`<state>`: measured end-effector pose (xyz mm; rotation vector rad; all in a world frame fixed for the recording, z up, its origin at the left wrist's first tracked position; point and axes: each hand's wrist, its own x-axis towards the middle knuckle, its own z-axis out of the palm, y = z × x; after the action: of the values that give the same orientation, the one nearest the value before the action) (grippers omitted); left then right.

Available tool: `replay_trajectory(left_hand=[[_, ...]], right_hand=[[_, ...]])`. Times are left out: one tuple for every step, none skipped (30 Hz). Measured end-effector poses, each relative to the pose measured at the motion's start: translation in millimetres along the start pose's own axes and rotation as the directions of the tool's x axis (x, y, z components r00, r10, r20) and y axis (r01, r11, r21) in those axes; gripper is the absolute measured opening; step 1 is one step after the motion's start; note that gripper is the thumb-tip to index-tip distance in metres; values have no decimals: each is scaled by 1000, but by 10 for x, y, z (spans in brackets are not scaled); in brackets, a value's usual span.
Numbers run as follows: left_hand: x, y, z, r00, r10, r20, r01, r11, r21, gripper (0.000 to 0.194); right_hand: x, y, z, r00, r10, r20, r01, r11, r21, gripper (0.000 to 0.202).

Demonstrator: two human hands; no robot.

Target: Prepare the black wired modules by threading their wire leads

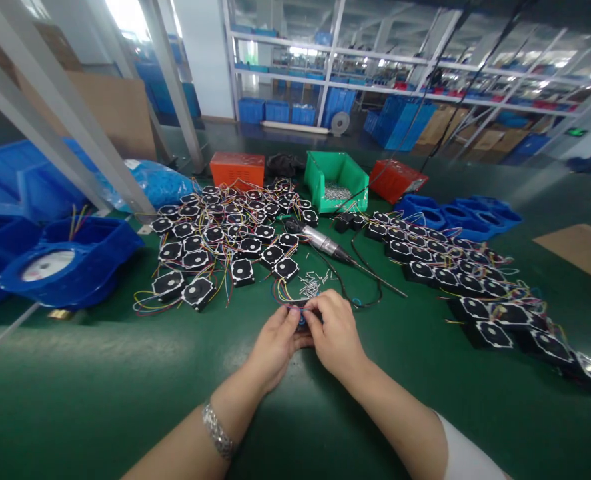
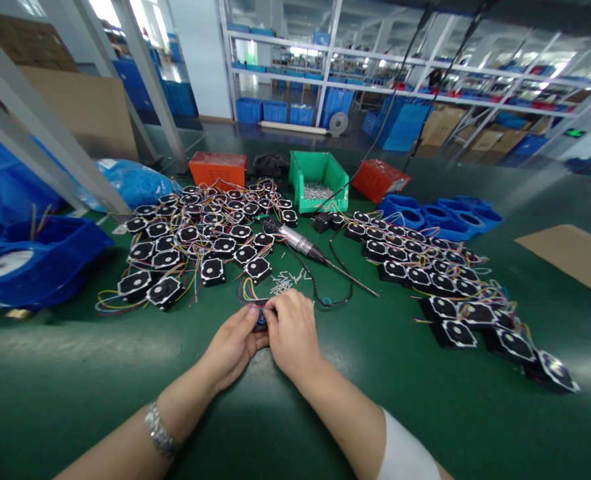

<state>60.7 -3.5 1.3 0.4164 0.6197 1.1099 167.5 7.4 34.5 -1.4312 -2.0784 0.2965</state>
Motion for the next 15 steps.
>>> replay_trajectory(left_hand=[[4, 5, 0, 1000, 1, 4, -1, 1000, -2, 29], [9, 12, 1, 1000, -4, 3, 4, 1000, -5, 29], [15, 21, 2, 1000, -13, -12, 12, 1000, -7, 29], [22, 31, 2, 999, -25, -38, 25, 1000, -5, 29], [28, 44, 1, 997, -37, -69, 37, 999, 0, 29], [35, 58, -3, 994, -44, -104, 45, 999, 7, 29], [41, 73, -8, 990, -44, -135, 46, 999, 14, 28], [48, 87, -17, 987, -36, -159, 40, 999, 23, 28], [55, 102, -27, 984, -23, -177, 29, 999, 30, 27], [62, 115, -40, 982, -10, -191, 17, 999, 35, 26], [70, 126, -55, 979, 1, -203, 7, 999, 36, 26], [78, 136, -69, 978, 8, -209, -1, 999, 33, 25], [86, 144, -82, 978, 10, -208, -5, 1000, 25, 25], [92, 151, -93, 979, 11, -203, -9, 1000, 12, 25], [97, 157, -102, 981, 13, -192, -14, 1000, -2, 25]], right_hand=[[1, -4, -3, 1000, 4, -3, -4, 1000, 24, 5], [4, -1, -16, 1000, 17, -14, -16, 997, 71, 7], [11, 11, -38, 999, 40, -35, -36, 991, 129, 8], [20, 35, -68, 995, 71, -64, -58, 981, 183, 10], [32, 71, -103, 991, 103, -89, -81, 973, 216, 10], [46, 119, -140, 985, 137, -102, -112, 969, 219, 11], [61, 174, -175, 981, 171, -90, -151, 970, 191, 10], [75, 233, -204, 978, 204, -53, -194, 970, 145, 9], [88, 289, -227, 972, 234, 10, -234, 968, 91, 9], [99, 337, -243, 963, 256, 80, -259, 965, 36, 10], [107, 374, -255, 953, 267, 145, -268, 963, -13, 10], [114, 397, -267, 945, 265, 191, -258, 964, -57, 11], [119, 407, -282, 944, 249, 216, -233, 967, -100, 11], [123, 407, -303, 946, 232, 226, -202, 968, -148, 11], [125, 400, -331, 947, 222, 233, -175, 963, -206, 12]])
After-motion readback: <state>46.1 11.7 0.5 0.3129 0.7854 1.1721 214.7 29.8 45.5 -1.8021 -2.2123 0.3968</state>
